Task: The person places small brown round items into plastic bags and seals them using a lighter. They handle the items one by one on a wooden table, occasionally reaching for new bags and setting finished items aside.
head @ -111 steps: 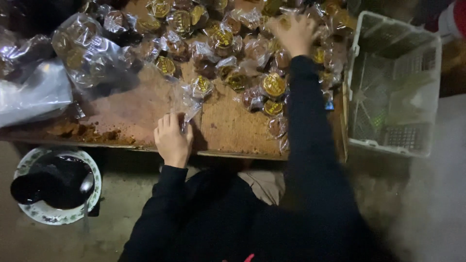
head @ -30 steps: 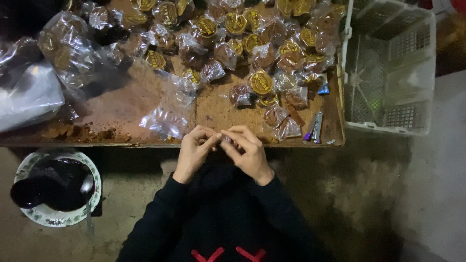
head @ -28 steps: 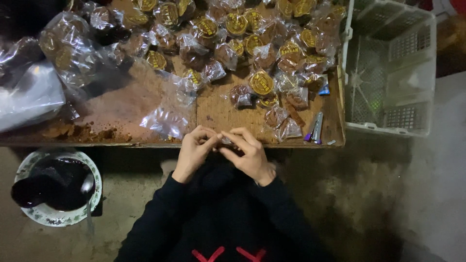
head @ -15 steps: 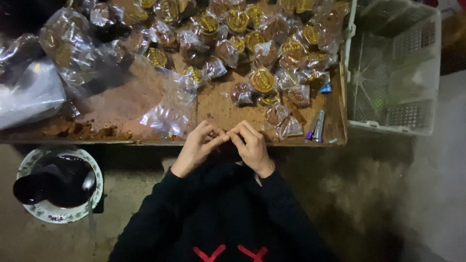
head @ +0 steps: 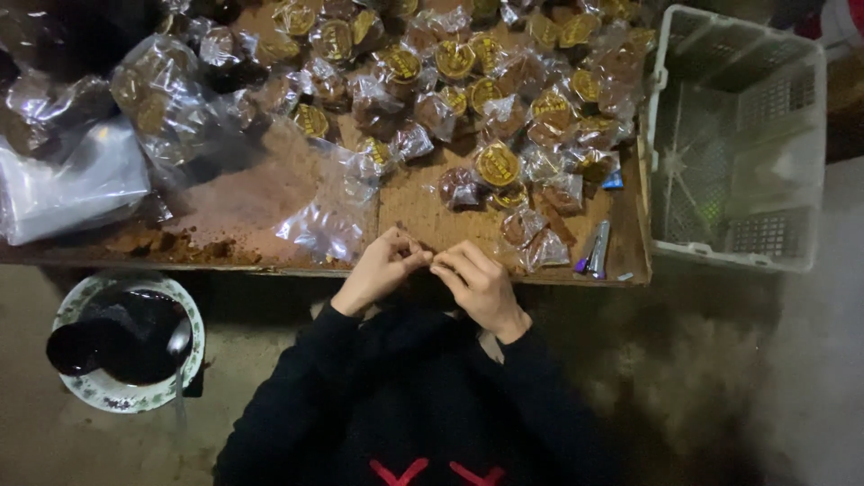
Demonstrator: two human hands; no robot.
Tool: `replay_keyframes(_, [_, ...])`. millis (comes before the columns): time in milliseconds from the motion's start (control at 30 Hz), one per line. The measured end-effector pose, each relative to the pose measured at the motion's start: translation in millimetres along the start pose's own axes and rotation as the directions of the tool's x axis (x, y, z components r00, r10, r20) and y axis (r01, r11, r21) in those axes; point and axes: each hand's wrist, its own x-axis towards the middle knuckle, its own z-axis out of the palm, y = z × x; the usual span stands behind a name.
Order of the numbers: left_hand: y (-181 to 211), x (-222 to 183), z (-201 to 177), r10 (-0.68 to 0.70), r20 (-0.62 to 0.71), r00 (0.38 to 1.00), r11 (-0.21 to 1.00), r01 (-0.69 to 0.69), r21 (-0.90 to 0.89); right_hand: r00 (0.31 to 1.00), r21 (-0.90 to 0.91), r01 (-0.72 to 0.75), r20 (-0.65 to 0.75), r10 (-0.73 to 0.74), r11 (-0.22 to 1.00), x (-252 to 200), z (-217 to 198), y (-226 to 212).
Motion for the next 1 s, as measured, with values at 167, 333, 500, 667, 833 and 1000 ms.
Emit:
replay_keyframes(167, [35,-15,-2,0.209,0.045,0.977,0.978,-0.21,0.002,0.997,0.032,-0.016,0.075,0.014,0.999,-1,2,15])
replay_keyframes(333, [9,-12,6,0.371,0.014,0.928,0.927,-0.371,0.054,0.994,0.171,-0.106,0.049,0.099,0.979,-4,-12,17])
replay_keyframes(500, [13,-14,19,0.41,-0.065,0.91,0.906,-0.414,-0.09,0.993,0.224,-0.105,0.072,0.091,0.969,-5,-22,16])
replay_keyframes(667, [19,-20,31,0.213,-0.214,0.953,0.917,-0.271,-0.291,0.876,0.084,-0.398,-0.259,0.406,0.913,-1,-99,29])
replay_keyframes(833, [13,-25,41,0.059,-0.256,0.965,0.899,-0.163,-0.406,0.728,-0.369,-0.685,-0.335,0.598,0.628,-40,-148,90])
replay_keyframes(1000, [19,-31,48,-0.095,-0.252,0.963,0.852,-0.052,-0.52,0.652,-0.485,-0.698,-0.124,0.748,0.528,-50,-134,139])
